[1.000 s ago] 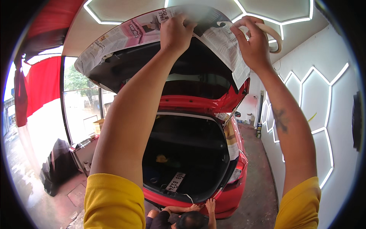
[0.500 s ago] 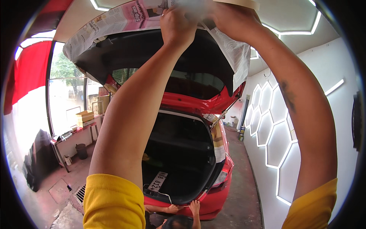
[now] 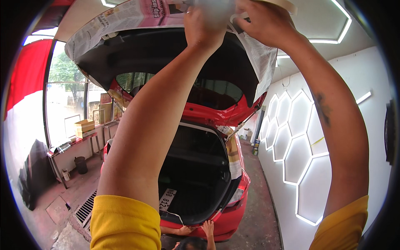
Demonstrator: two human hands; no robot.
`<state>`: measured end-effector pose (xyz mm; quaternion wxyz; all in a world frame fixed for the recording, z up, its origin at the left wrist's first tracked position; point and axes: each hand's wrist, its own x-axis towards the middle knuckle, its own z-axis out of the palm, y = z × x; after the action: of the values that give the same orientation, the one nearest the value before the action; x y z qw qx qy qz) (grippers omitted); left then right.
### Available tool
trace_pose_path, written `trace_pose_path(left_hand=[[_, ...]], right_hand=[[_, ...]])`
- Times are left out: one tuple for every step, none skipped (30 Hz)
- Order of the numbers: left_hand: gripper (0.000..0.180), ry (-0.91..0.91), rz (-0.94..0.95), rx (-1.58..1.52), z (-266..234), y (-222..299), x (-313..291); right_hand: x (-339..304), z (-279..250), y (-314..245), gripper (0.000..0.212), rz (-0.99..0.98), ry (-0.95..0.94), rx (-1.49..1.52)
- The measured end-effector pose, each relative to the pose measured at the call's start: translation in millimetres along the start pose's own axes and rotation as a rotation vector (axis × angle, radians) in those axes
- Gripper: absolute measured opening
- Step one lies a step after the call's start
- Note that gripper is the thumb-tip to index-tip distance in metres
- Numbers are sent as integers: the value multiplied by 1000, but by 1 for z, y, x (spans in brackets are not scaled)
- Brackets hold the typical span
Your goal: The person tapes newspaper sheets to the open trunk lid and rear window of a red car using masking tape. They smooth the paper to ensure it adheres securely to the vehicle's surface.
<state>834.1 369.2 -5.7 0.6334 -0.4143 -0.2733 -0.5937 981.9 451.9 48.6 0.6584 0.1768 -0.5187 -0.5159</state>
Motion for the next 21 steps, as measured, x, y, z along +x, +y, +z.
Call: trace_pose_path(left_hand=[[16, -8, -11, -4, -3, -1, 0], [17, -17, -21, -7, -6, -3, 0], [17, -14, -13, -3, -6, -1, 1], [17, -13, -9, -4, -2, 2, -1], [18, -13, -4, -5, 1, 5, -2], [18, -9, 0, 6, 0, 3, -2], [17, -4, 3, 17, -1, 2, -2], [17, 0, 7, 26, -3, 1, -2], [16, -2, 19, 26, -3, 0, -2], [15, -5, 30, 25, -3, -2, -1], [14, -8, 42, 24, -3, -4, -1], [14, -1, 50, 16, -2, -4, -1], [14, 6, 59, 9, -1, -4, -2], [14, 13, 67, 1, 1, -4, -3], [15, 12, 105, 16, 1, -5, -3], [16, 11, 143, 31, 1, -6, -3], [17, 9, 180, 46, 1, -8, -4], [18, 9, 198, 52, -1, -7, -4], [19, 9, 215, 59, -4, -6, -5], [20, 8, 233, 66, -7, -6, -6], [20, -10, 213, 68, -10, -7, -4]], right_hand=[[4, -5, -4, 21, 30, -61, 3], [7, -7, -7, 22, 60, -121, 7], [4, -1, -1, 22, 67, -110, 21], [-2, 11, 7, 22, 76, -104, 32], [-10, 19, 17, 23, 84, -98, 42], [-8, 19, 15, 23, 22, -45, -6], [-7, 17, 14, 23, -39, 8, -56], [-6, 15, 12, 24, -101, 61, -107], [-4, 11, 9, 24, -77, 29, -118], [-1, 7, 4, 24, -54, -2, -128], [1, 5, 0, 24, -30, -34, -139], [1, 4, -3, 23, -45, 15, -155], [2, 3, -6, 22, -60, 64, -171], [3, 2, -7, 22, -75, 114, -187], [2, 1, -7, 22, -69, 79, -157], [2, -1, -5, 23, -62, 45, -127], [1, -3, -3, 23, -56, 10, -96], [1, -5, -1, 24, -48, -21, -64], [1, -6, 0, 24, -40, -52, -31], [1, -7, 1, 25, -32, -83, 3], [3, -9, -3, 31, -32, -43, 4]])
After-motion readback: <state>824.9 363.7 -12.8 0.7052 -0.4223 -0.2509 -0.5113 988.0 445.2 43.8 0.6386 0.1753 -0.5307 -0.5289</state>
